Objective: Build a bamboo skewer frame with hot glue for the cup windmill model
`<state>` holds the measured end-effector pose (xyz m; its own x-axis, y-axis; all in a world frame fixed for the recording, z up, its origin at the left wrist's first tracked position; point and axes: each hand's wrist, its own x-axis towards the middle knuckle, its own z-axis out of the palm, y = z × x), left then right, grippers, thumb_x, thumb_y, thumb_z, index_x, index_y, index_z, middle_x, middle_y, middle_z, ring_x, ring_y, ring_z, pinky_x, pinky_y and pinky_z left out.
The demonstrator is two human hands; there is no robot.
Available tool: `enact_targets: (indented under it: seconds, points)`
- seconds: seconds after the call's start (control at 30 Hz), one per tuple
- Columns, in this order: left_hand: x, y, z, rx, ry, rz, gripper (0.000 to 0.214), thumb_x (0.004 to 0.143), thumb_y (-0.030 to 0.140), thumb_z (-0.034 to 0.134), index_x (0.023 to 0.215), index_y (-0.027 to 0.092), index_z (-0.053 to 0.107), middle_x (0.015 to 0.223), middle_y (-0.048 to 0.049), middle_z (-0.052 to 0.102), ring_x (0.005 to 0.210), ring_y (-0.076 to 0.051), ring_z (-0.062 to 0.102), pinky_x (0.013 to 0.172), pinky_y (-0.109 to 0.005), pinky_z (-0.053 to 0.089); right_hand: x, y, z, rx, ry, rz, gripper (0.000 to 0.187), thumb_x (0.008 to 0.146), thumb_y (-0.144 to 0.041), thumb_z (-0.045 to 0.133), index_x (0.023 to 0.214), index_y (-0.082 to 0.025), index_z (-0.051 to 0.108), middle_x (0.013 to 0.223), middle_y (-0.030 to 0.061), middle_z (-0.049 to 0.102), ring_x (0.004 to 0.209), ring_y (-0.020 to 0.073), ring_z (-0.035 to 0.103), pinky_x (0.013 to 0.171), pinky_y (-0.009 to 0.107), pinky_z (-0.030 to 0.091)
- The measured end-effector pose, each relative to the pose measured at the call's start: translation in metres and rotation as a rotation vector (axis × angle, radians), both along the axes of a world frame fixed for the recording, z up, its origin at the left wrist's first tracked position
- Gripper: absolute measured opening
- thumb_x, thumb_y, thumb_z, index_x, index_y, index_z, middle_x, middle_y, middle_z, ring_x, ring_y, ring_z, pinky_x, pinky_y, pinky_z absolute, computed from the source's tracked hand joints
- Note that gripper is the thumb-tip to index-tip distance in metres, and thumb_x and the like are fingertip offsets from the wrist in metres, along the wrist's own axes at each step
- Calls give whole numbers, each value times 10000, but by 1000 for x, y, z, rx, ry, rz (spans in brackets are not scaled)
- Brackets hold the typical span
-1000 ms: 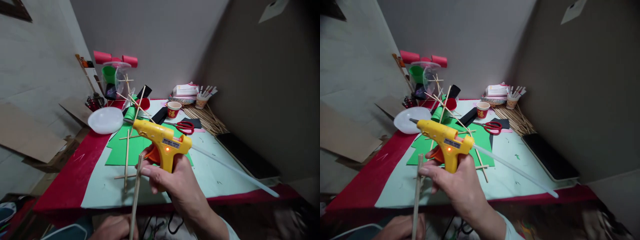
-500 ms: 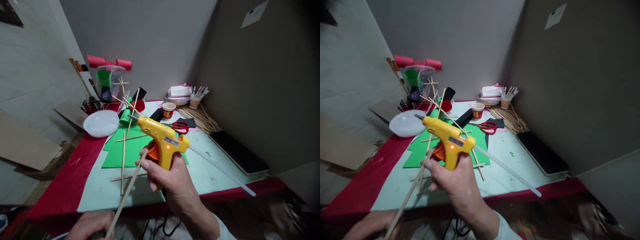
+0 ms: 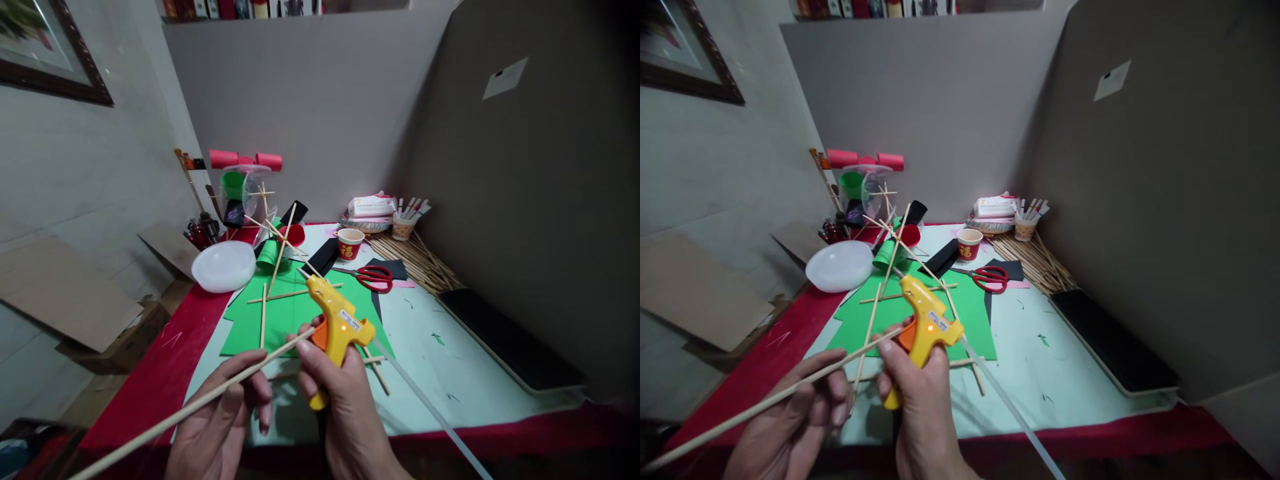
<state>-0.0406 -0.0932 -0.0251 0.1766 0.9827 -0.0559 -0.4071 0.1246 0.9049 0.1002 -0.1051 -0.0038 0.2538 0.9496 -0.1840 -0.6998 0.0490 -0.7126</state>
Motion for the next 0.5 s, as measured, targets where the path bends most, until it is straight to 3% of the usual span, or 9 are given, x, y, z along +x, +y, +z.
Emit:
enact_targets:
  seconds: [0.1, 0.23, 0.4, 0.5]
  points:
    - [4, 14, 8, -4, 2, 86, 327, 729, 517, 839, 874, 230, 779, 755, -28, 662, 665, -122, 605, 583, -186, 550, 2, -4, -5, 6, -139, 93, 452, 777, -478, 837, 997, -138, 636, 829, -3, 652, 476, 19, 451, 488, 180, 352]
    - [-4, 31, 17, -5, -26, 212, 332, 732, 492, 844, 884, 210, 754, 828, -19, 644, 744, -121, 608, 647, -168, 570, 25, -13, -9, -31, -331, 127, 447, 848, -515, 759, 1065, -133, 677, 948, 79, 740, 443, 3, 450, 484, 178, 314]
    - [-14, 49, 21, 18, -48, 202, 345, 699, 468, 874, 841, 182, 745, 916, -20, 629, 770, -119, 573, 646, -168, 577, 58, -29, -11, -30, -453, 276, 453, 849, -581, 721, 966, -145, 680, 759, 40, 683, 417, 35, 462, 452, 193, 272]
    - [-18, 53, 22, 8, -59, 187, 280, 749, 406, 842, 727, 169, 696, 907, -30, 614, 843, -144, 579, 686, -172, 594, 68, -37, -10, -58, -488, 286, 449, 861, -592, 706, 959, -155, 676, 750, 18, 646, 424, 29, 461, 452, 189, 250]
